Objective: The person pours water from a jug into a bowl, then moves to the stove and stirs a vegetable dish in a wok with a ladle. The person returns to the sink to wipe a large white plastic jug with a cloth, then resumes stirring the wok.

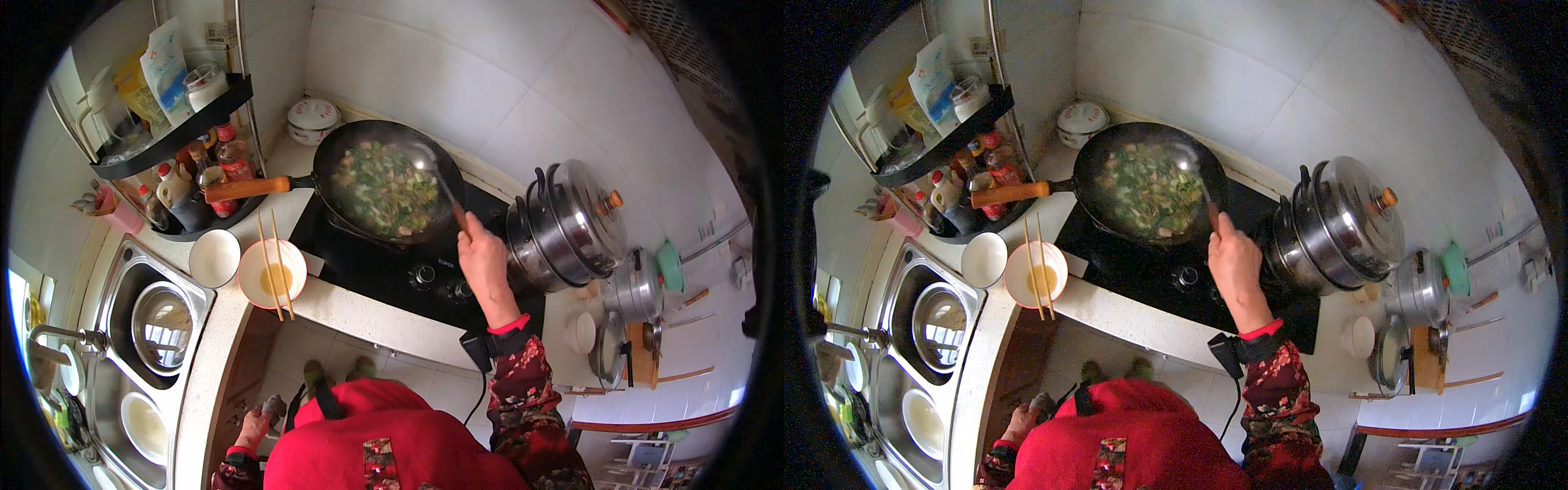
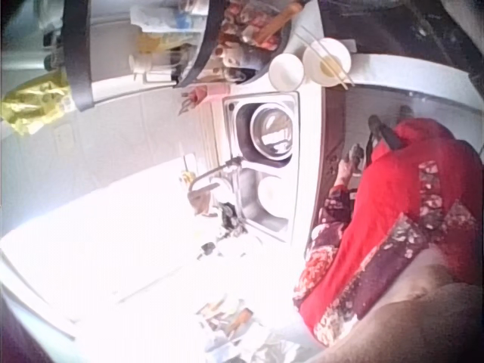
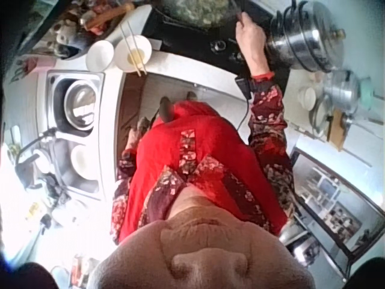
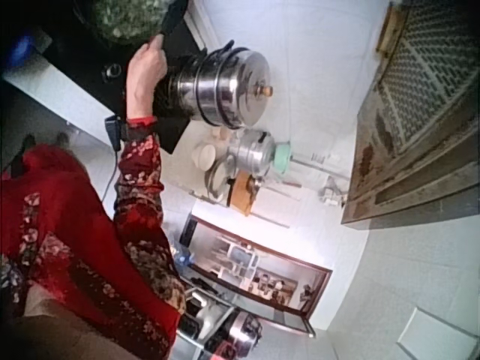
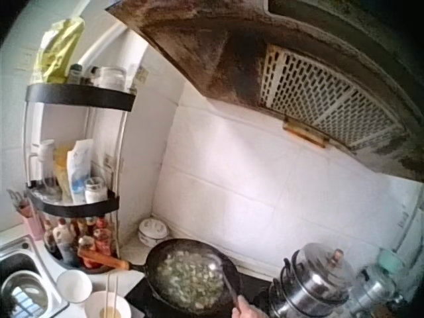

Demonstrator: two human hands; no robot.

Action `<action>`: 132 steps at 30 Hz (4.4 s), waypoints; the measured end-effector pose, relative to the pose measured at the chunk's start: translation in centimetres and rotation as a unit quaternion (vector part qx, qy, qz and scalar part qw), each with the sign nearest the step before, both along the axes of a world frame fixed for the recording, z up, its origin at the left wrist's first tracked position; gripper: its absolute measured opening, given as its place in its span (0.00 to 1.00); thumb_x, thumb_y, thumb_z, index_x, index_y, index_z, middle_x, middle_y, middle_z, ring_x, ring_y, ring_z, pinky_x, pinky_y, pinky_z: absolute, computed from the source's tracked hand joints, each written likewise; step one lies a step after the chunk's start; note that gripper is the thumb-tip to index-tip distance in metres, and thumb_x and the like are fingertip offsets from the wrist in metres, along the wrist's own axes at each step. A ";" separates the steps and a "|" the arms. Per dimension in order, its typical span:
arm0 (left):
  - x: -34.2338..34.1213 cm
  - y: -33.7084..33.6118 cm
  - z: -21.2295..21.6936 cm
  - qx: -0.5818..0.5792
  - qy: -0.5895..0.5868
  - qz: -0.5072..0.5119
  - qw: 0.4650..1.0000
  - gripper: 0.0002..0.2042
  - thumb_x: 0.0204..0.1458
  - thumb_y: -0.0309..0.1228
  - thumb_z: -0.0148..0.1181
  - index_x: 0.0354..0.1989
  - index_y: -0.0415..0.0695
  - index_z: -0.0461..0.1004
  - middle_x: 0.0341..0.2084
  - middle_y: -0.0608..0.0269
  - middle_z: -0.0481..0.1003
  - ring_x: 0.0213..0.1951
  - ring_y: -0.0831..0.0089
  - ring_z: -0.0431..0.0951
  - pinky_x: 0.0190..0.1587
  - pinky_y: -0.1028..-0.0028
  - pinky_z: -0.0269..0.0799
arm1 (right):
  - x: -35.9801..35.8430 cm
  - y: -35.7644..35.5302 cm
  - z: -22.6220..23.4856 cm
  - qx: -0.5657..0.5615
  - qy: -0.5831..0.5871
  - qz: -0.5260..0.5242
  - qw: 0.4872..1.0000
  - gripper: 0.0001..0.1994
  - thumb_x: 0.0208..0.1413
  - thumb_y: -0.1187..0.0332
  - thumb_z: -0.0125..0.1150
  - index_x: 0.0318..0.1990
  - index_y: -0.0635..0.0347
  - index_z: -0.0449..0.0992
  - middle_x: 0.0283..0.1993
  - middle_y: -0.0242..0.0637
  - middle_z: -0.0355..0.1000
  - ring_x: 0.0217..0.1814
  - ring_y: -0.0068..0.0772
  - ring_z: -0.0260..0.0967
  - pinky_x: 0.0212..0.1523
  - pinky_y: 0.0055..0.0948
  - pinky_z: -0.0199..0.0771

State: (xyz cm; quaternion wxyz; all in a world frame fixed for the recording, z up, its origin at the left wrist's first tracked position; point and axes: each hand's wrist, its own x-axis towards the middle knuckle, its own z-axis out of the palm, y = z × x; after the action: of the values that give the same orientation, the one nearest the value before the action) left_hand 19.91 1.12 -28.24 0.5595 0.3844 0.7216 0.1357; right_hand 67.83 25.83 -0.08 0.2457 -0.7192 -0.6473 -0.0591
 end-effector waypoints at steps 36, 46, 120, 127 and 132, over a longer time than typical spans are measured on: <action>-0.9 -1.4 -2.4 -0.006 0.036 -0.025 0.999 0.23 0.54 0.46 0.53 0.44 0.35 0.74 0.33 0.45 0.78 0.40 0.58 0.79 0.40 0.64 0.71 | 0.5 1.8 1.2 0.027 -0.044 0.010 0.999 0.18 0.53 0.69 0.61 0.53 0.56 0.74 0.32 0.49 0.74 0.34 0.55 0.73 0.35 0.47 0.73; 0.2 -1.1 0.7 -0.031 0.020 0.007 0.999 0.19 0.55 0.41 0.54 0.42 0.33 0.74 0.32 0.50 0.78 0.36 0.66 0.78 0.38 0.67 0.71 | -1.7 4.8 -1.5 0.036 -0.135 0.083 0.987 0.20 0.54 0.71 0.58 0.56 0.57 0.73 0.28 0.44 0.68 0.27 0.50 0.72 0.27 0.44 0.73; -0.1 -1.9 -0.6 -0.046 0.060 -0.019 0.997 0.25 0.56 0.46 0.54 0.50 0.33 0.73 0.42 0.45 0.78 0.47 0.58 0.78 0.46 0.66 0.70 | -0.5 -5.5 -1.7 -0.013 -0.132 0.115 0.984 0.23 0.49 0.74 0.61 0.57 0.56 0.73 0.25 0.40 0.65 0.23 0.45 0.69 0.24 0.41 0.71; -2.4 -3.2 -7.0 -0.034 0.020 0.003 0.999 0.25 0.55 0.45 0.55 0.51 0.33 0.73 0.41 0.47 0.79 0.45 0.60 0.79 0.45 0.66 0.71 | 0.4 -5.7 0.6 0.002 -0.128 0.117 0.985 0.18 0.52 0.74 0.59 0.53 0.53 0.76 0.24 0.39 0.65 0.22 0.41 0.70 0.21 0.38 0.71; 0.1 -1.1 0.2 -0.030 0.017 0.006 0.999 0.24 0.55 0.45 0.55 0.47 0.34 0.75 0.35 0.50 0.79 0.38 0.65 0.77 0.41 0.66 0.71 | 1.7 -6.6 0.3 -0.015 -0.143 0.129 0.981 0.24 0.48 0.75 0.62 0.55 0.50 0.74 0.25 0.40 0.65 0.25 0.47 0.69 0.25 0.44 0.70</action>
State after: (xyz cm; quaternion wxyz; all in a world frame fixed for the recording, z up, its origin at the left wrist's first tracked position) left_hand 19.96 0.06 -28.00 0.5576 0.3651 0.7372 0.1113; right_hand 69.52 19.27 0.22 0.1451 -0.6176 -0.7637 -0.1191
